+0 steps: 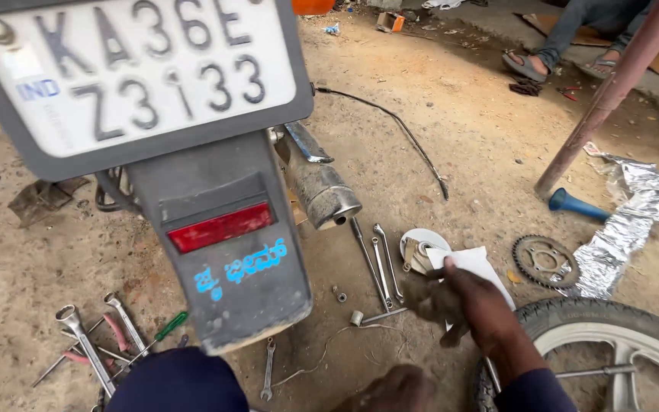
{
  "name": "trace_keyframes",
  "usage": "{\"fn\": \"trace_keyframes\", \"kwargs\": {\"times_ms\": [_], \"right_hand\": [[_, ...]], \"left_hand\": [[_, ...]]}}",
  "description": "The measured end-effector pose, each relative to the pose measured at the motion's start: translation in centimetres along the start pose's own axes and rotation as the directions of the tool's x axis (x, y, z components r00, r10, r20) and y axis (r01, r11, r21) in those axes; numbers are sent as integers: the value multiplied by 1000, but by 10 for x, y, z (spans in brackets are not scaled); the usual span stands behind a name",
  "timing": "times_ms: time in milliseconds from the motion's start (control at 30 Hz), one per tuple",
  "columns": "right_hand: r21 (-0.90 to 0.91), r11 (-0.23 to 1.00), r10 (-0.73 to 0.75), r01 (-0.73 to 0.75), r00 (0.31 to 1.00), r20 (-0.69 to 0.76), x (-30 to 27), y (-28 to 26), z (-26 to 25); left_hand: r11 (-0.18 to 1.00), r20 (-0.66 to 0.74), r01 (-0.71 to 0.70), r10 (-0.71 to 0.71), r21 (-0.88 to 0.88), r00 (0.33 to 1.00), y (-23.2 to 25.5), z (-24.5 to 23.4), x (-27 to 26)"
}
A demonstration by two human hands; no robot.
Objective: Repairing motorcycle components using various tools such as wrenches and pliers.
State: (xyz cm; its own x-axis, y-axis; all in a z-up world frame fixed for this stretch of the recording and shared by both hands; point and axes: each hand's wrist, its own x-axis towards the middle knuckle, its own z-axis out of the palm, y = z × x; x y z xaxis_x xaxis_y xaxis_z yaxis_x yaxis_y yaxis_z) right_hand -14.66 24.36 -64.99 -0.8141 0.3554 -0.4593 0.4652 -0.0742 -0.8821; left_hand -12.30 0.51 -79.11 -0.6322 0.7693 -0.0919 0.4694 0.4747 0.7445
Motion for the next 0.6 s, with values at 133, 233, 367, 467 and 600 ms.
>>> {"fn": "trace_keyframes", "kwargs": {"times_ms": [133,233,367,467,600], "right_hand": [[373,845,-300,383,917,-262,-110,-45,13],[409,742,-419,532,844,-336,-168,-58,50],[-46,569,-801,821,540,-259,-166,-7,135],[-473,368,-924,801,257,-284,-163,36,178],[-702,475,-879,531,250,-406,-150,66,157]], "left_hand": [[976,-68,-71,58,-206,996,145,-140,-37],[840,-131,-141,84,-523,988,156,-168,-45],[271,169,142,79,-952,982,139,-181,-57],[330,65,-32,279,-943,958,108,-159,-64],[477,173,44,229,-878,958,119,-151,-102]]}}
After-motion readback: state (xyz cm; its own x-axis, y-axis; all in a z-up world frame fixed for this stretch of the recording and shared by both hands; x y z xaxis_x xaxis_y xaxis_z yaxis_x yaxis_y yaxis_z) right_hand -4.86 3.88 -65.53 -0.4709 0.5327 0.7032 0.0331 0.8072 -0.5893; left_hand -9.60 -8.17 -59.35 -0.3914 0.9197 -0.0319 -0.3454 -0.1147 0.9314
